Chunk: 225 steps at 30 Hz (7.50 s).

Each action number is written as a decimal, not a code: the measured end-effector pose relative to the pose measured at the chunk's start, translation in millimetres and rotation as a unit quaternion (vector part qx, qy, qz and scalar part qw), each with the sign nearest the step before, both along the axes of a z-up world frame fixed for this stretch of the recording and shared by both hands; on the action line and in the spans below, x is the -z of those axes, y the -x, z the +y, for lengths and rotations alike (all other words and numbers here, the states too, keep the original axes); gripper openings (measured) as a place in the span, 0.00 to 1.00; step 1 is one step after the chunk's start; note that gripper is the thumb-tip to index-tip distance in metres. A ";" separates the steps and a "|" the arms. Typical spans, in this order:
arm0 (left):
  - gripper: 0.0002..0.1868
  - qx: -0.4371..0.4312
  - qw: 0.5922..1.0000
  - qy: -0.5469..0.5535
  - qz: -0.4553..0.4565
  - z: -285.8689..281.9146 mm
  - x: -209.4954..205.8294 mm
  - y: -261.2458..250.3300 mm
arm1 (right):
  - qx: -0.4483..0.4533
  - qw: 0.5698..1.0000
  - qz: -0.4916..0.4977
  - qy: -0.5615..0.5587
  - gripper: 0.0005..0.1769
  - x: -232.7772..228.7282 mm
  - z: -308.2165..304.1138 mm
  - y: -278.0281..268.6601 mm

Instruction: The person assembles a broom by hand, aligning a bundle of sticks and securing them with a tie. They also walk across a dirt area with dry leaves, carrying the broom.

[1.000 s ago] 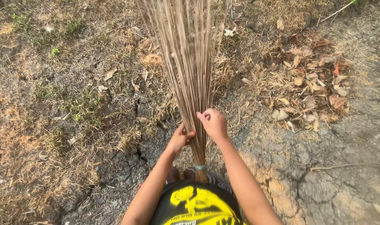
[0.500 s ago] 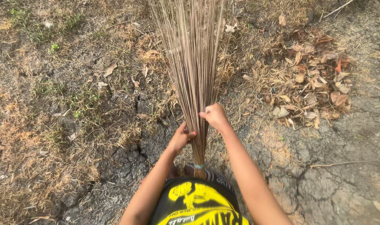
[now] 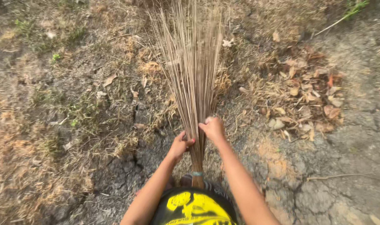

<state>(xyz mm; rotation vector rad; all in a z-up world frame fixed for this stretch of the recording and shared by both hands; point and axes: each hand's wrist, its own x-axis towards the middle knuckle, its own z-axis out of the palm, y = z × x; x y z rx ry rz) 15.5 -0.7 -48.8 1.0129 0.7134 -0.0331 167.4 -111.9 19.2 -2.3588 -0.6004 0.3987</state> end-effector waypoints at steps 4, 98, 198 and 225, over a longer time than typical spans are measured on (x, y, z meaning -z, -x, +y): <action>0.34 0.001 1.000 0.004 -0.005 -0.5 -6.5 -0.4 | 0.033 0.993 -0.099 -0.059 0.16 -9.6 14.3 22.4; 0.34 0.010 0.991 0.129 -0.034 -15.4 -43.6 20.3 | 0.106 0.964 0.188 -0.155 0.21 54.3 15.4 -21.3; 0.44 -0.508 0.756 0.356 -0.212 100.7 -9.8 173.2 | -0.139 0.657 0.728 0.137 0.07 219.9 75.1 197.7; 0.41 -0.534 0.699 0.411 -0.240 181.4 -11.2 149.0 | -0.021 0.735 0.676 -0.053 0.13 188.2 168.5 197.6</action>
